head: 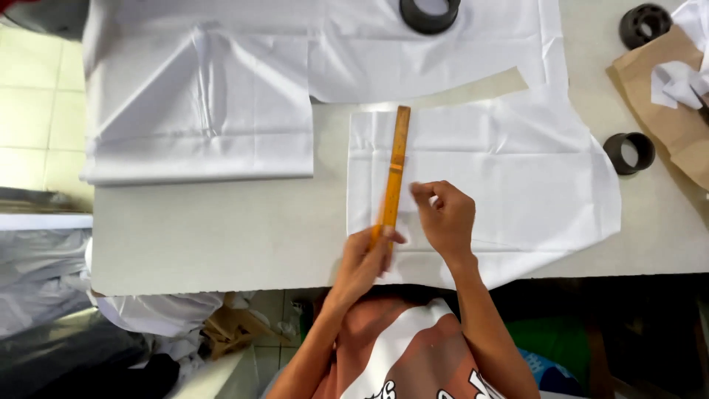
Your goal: Cutting and marking white fabric on a workbench using scissors, a ruler, and a pencil.
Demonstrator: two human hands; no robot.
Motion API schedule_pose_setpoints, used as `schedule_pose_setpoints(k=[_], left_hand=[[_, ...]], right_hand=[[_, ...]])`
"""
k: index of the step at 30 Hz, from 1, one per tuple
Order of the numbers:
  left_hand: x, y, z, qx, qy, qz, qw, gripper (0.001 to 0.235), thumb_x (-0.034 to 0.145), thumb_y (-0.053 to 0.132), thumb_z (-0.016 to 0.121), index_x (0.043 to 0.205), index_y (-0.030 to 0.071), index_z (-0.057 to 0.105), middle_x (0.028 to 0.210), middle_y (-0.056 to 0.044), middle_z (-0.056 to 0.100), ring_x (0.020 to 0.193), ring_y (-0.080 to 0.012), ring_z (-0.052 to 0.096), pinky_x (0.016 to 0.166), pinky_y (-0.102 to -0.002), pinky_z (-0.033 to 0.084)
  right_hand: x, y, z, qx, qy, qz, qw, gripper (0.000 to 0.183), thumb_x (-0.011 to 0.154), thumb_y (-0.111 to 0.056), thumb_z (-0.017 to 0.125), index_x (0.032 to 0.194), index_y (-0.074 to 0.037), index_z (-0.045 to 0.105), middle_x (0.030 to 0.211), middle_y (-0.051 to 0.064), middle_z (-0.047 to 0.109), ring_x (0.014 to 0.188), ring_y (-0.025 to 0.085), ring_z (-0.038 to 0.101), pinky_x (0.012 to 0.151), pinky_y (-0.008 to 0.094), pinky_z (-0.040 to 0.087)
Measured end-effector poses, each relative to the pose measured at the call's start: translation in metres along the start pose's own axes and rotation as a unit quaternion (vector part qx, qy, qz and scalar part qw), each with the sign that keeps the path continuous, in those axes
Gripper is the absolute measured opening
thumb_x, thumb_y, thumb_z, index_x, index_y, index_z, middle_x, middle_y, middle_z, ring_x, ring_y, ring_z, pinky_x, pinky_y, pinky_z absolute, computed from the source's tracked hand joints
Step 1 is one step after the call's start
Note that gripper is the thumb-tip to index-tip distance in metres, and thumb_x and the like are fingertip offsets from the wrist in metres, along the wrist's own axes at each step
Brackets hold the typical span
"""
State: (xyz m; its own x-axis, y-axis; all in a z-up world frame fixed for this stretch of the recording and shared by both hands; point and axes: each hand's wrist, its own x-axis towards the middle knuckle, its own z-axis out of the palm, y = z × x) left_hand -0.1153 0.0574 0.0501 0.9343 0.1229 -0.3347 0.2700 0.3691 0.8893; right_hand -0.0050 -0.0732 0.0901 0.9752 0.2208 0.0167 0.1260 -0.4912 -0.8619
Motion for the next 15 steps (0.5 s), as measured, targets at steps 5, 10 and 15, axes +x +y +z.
schedule_pose_setpoints(k=[5,10,15], left_hand=[[0.006,-0.01,-0.058,0.005,0.167,0.012,0.986,0.042,0.11,0.03,0.046,0.075,0.011,0.057,0.055,0.003,0.045,0.044,-0.0072,0.047,0.043,-0.021,0.038],[0.004,-0.001,-0.088,0.056,0.246,0.115,0.961,0.058,0.112,0.044,0.04,0.072,0.01,0.064,0.052,-0.007,0.058,0.052,-0.0171,0.056,0.059,-0.028,0.044],[0.009,-0.013,-0.093,0.075,0.285,0.141,0.945,0.052,0.111,0.04,0.047,0.074,0.008,0.066,0.05,-0.007,0.056,0.048,-0.0157,0.058,0.053,-0.026,0.045]], right_hand=[[0.009,-0.014,0.014,-0.291,-0.136,0.127,0.939,0.043,0.086,-0.047,0.075,0.089,-0.005,0.077,0.088,0.011,0.076,0.089,0.04,0.073,0.084,0.055,0.054],[0.008,0.005,0.035,-0.273,-0.116,0.115,0.948,0.039,0.082,-0.042,0.08,0.079,-0.005,0.067,0.077,0.013,0.066,0.069,0.033,0.073,0.054,0.038,0.056],[0.001,0.028,0.047,-0.182,-0.082,0.148,0.969,0.036,0.076,-0.033,0.085,0.078,-0.003,0.065,0.067,0.009,0.062,0.061,0.028,0.069,0.047,0.034,0.053]])
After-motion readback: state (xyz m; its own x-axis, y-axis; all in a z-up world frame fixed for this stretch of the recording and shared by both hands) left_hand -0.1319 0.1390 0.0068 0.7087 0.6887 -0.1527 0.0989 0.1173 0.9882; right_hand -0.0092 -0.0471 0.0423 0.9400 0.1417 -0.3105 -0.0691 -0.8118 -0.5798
